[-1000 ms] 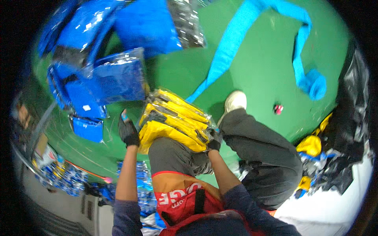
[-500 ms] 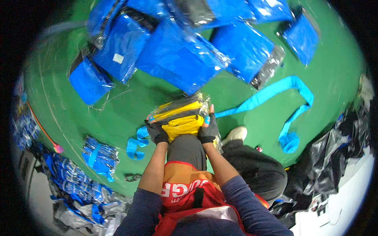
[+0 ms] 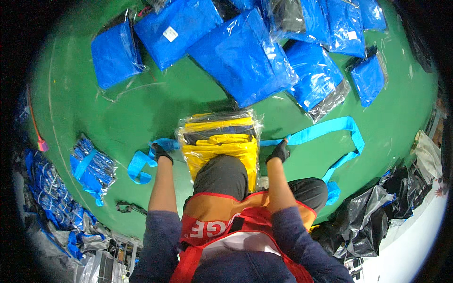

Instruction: The person folds yellow and blue bags, places each into a clear plastic bag, and seals it. They then gather multiple yellow bags, stack them, and secure the stack with a blue strap.

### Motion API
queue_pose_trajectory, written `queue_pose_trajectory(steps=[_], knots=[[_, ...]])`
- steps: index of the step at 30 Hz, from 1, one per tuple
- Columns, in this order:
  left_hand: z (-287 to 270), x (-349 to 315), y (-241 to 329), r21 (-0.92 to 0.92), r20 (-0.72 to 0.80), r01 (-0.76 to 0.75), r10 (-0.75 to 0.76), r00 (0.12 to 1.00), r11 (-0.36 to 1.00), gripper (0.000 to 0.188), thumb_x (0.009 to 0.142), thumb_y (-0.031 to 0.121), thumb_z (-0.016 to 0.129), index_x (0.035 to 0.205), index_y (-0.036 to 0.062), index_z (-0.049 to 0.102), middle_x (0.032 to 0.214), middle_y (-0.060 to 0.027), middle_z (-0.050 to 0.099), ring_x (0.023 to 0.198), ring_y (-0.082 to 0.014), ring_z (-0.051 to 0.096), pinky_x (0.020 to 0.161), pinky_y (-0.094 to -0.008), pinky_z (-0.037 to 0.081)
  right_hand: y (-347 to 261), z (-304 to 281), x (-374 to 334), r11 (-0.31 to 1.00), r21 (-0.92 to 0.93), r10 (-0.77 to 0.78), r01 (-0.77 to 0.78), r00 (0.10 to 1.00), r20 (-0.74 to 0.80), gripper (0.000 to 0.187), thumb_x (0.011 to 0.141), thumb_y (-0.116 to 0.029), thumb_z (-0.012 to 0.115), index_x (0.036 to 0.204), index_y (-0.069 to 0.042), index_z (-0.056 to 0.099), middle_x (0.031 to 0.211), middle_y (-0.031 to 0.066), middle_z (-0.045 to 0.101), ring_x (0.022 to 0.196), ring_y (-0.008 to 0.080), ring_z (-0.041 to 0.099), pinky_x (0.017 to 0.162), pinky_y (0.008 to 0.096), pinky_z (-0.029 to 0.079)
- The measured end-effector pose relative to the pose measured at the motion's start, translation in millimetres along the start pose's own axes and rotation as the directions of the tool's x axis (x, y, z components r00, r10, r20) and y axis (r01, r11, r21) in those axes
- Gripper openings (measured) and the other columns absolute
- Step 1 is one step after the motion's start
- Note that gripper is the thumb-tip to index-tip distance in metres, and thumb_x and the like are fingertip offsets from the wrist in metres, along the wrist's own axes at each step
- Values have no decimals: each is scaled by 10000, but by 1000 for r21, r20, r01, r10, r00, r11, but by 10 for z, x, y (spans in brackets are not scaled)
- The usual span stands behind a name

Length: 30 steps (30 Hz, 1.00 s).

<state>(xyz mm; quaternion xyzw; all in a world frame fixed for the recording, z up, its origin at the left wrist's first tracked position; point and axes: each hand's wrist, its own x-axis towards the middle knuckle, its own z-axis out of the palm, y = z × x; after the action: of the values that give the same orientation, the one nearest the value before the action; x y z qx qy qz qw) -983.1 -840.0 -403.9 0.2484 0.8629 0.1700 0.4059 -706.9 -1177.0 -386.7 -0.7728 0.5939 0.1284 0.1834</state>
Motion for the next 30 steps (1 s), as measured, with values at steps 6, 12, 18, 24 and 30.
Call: queue_pose_trajectory(steps=[6,12,18,24,30], knots=[[-497,309,-494,-400,380,291,-131,915,869,361,873,283,465,1143,61,556,1004,-148,596,921,-287,525,954,-494,355,378,4,632,672,707,-204,-223,861,465,339,928,-295,471,1161,-52,507,1160,178,576,1003,344,573,939,531,414],[-1583,-867,6,-466,845,638,93,527,613,396,830,288,511,1120,22,561,899,-170,629,804,-302,563,934,-530,378,189,-1025,-220,615,741,-671,-270,316,671,269,900,-235,517,1122,-83,510,1031,106,590,848,252,565,825,424,481],[-1684,-3356,1093,-314,910,-540,409,62,781,446,887,347,524,1177,9,519,976,-135,593,902,-246,542,836,-387,447,317,-1877,-1644,103,860,-608,500,-652,453,1006,574,-424,854,1342,-1,361,1366,188,364,1273,261,350,1118,412,174],[-1402,-4023,1048,-361,877,-403,159,-454,841,394,905,280,555,1191,11,529,1200,-142,548,1139,-282,509,1004,-445,364,426,-2141,-1696,141,843,-746,520,-504,435,686,747,-404,680,1264,-25,436,1238,136,467,1122,229,457,989,375,315],[-776,-3397,846,-120,958,-964,283,-49,238,361,869,306,624,1092,24,597,984,-123,641,968,-185,591,852,-328,473,644,-1820,-1556,459,797,-793,392,-224,567,428,919,-384,507,1185,-49,511,1110,85,570,970,197,565,860,339,456]])
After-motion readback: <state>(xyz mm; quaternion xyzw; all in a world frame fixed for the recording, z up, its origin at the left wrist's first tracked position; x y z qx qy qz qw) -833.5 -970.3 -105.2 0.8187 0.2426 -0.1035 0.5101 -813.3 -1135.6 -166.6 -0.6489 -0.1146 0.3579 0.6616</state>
